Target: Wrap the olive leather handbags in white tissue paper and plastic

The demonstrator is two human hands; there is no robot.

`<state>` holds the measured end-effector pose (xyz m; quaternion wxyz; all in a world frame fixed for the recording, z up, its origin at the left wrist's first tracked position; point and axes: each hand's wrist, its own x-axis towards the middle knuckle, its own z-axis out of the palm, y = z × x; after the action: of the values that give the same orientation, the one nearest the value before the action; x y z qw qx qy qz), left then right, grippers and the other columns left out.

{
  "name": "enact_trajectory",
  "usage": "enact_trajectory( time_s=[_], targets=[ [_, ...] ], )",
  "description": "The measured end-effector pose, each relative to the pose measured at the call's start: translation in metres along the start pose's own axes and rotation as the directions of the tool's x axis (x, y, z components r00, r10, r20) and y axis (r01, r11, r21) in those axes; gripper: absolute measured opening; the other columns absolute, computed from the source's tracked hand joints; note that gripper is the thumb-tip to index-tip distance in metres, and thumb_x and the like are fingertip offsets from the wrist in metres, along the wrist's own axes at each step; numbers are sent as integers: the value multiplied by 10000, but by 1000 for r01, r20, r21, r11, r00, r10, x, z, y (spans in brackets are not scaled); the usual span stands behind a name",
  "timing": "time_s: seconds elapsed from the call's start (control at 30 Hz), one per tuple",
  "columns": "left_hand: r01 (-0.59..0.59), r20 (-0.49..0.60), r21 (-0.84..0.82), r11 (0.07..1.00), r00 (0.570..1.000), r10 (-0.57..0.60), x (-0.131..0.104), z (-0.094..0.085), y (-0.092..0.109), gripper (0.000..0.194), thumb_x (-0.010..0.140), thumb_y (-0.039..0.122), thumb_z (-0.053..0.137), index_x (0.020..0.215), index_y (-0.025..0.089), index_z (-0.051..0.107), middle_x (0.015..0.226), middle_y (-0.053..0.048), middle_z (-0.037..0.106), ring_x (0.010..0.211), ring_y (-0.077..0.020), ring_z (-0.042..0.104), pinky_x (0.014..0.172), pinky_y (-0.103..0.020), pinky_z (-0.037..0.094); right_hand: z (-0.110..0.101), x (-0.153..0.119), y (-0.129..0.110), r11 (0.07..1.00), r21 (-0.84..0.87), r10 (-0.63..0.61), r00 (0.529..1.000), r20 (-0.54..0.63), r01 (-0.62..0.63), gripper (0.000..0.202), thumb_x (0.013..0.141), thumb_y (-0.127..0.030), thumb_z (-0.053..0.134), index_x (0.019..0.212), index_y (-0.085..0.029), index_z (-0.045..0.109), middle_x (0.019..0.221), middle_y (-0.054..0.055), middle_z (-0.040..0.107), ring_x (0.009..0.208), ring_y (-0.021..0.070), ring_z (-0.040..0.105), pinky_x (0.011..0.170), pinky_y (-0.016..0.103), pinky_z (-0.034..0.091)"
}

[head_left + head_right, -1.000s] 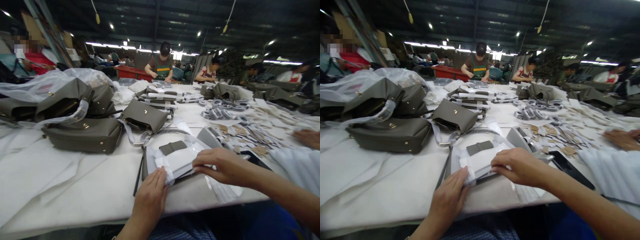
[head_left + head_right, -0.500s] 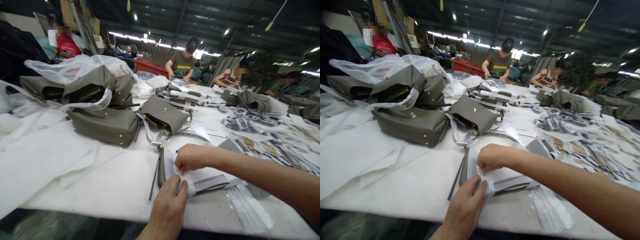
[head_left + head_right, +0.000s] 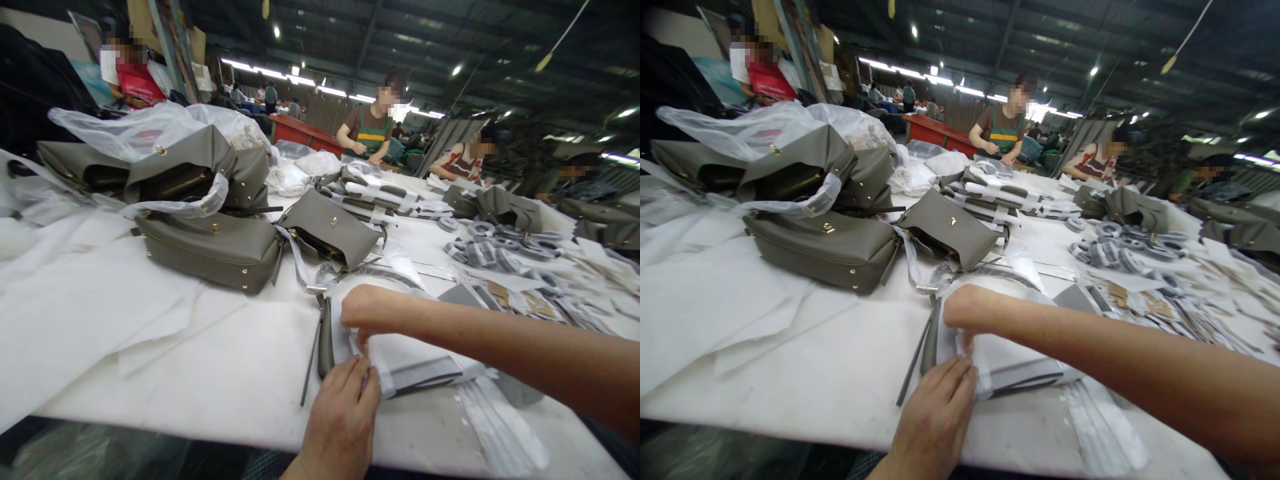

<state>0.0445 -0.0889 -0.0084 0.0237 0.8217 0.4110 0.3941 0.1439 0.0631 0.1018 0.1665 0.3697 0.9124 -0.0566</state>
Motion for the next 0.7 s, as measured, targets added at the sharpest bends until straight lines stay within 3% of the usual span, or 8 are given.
enact_trajectory(
  time_s=[0.07,0.13,0.2,0.3,0.37,0.53,0.6,0.7],
  targets=[
    [11,-1,-9,1000,1000,-11,0,0,0,340,956,156,413,1225,109,615,1231,-122,681,1126,-261,634,960,-385,564,-6,5,8,962,-163,-191,968,162,217,317,575,-418,882,523,-173,688,508,58,645,567,186,600,520,269,285],
    [17,-2,-10,1000,1000,-17,0,0,1,334,949,154,423,1219,113,615,1229,-116,683,1121,-262,636,957,-387,565,-7,11,19,905,-245,-288,926,244,347,376,653,-530,824,648,-164,735,576,75,676,577,185,595,519,276,254],
    [12,-6,-5,1000,1000,-12,0,0,1,333,940,149,432,1216,115,615,1225,-113,685,1120,-266,638,953,-391,569,-3,16,33,927,-207,-274,941,198,313,435,662,-607,792,722,-180,742,620,59,687,578,172,574,525,272,246],
    [1,-18,7,1000,1000,-1,0,-1,0,330,929,147,446,1210,117,616,1215,-108,693,1107,-270,647,935,-400,582,13,23,56,986,59,-162,980,115,156,503,543,-635,842,751,-192,725,653,16,678,580,152,541,536,254,268],
    [-11,-25,11,1000,1000,12,1,-2,0,324,926,153,454,1203,119,618,1208,-104,698,1092,-269,656,924,-400,590,23,26,71,968,237,-106,991,85,83,497,531,-599,858,778,-189,725,685,-1,682,606,144,549,552,239,313],
    [-36,-43,35,999,998,38,3,-5,0,318,926,167,469,1203,128,619,1203,-96,703,1079,-259,666,914,-390,599,35,6,88,921,390,14,1000,2,-13,478,880,-562,556,1011,-146,752,880,68,745,774,190,652,693,259,458],
    [-47,-49,50,998,998,49,3,-5,0,318,926,170,473,1205,132,620,1205,-93,704,1081,-254,667,914,-382,599,37,-10,82,900,436,29,1000,-8,-23,577,898,-595,507,1275,-184,657,1082,83,739,916,221,678,804,288,490],
    [-55,-42,74,996,997,59,2,-6,1,320,930,162,461,1205,136,623,1204,-94,704,1087,-245,667,925,-368,592,43,-31,66,891,449,50,998,38,-61,992,706,-672,705,1534,-264,342,1401,121,580,1217,326,579,1015,395,436]
  ],
)
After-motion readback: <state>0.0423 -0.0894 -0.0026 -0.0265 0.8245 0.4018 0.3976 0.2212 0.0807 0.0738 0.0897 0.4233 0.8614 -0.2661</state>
